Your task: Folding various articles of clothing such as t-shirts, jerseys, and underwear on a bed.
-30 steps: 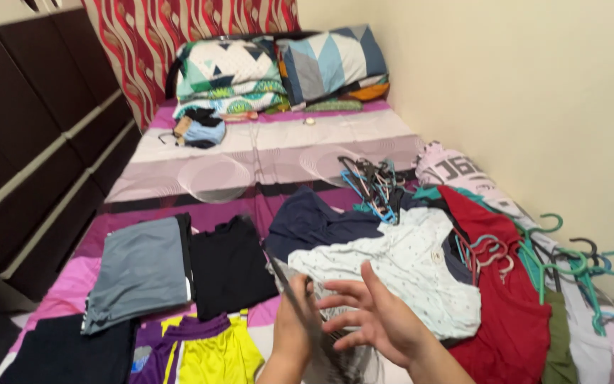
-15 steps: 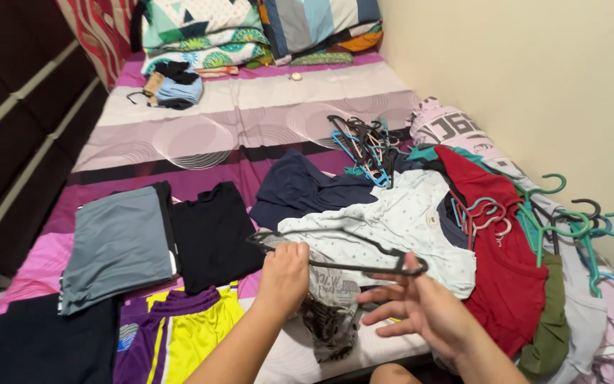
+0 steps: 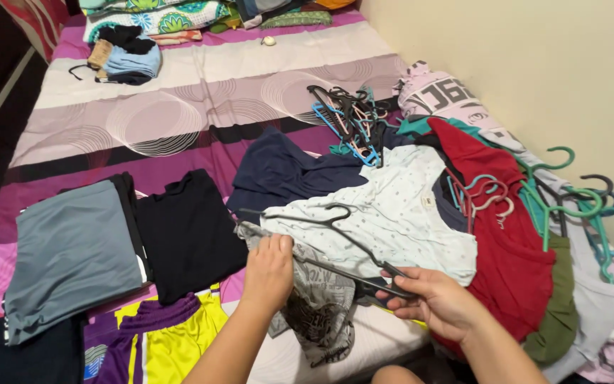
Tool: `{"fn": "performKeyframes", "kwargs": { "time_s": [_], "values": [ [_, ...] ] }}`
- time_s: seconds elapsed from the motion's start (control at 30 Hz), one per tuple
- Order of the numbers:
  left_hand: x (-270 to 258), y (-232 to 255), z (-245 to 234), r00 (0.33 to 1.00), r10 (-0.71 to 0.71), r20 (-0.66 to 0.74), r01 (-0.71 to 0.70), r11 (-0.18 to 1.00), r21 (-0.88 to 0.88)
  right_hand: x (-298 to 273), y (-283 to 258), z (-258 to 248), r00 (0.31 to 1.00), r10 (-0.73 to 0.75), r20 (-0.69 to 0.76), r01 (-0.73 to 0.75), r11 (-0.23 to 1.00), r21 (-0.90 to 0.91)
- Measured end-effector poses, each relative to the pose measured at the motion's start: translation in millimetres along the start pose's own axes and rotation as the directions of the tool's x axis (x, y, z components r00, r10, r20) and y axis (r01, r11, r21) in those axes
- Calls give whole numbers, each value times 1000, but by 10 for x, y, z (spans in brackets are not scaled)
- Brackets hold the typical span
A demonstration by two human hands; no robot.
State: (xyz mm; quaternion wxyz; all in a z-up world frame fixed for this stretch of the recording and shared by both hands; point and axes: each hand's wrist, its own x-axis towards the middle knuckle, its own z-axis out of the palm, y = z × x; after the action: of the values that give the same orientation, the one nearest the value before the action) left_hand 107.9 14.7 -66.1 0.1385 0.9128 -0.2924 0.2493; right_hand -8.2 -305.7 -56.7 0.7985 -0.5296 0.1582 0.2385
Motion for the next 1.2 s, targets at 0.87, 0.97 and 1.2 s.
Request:
{"fn": "performKeyframes", "kwargs": {
  "time_s": [0.87,0.97,1.2],
  "values": [
    [549,406,-1398,951,-307,-35,138,523,-841,2099,436,729,928,-30,372,355,381,-854],
    [458,402,-1839,944,-329,-34,88,350,-932,1968,478,937,918,-176,354,394,323,-860],
    [280,-51,-2272,907,-399,-136,234,746,-624,944,-794,1405,975,68,211,102,707,-700]
  ]
}}
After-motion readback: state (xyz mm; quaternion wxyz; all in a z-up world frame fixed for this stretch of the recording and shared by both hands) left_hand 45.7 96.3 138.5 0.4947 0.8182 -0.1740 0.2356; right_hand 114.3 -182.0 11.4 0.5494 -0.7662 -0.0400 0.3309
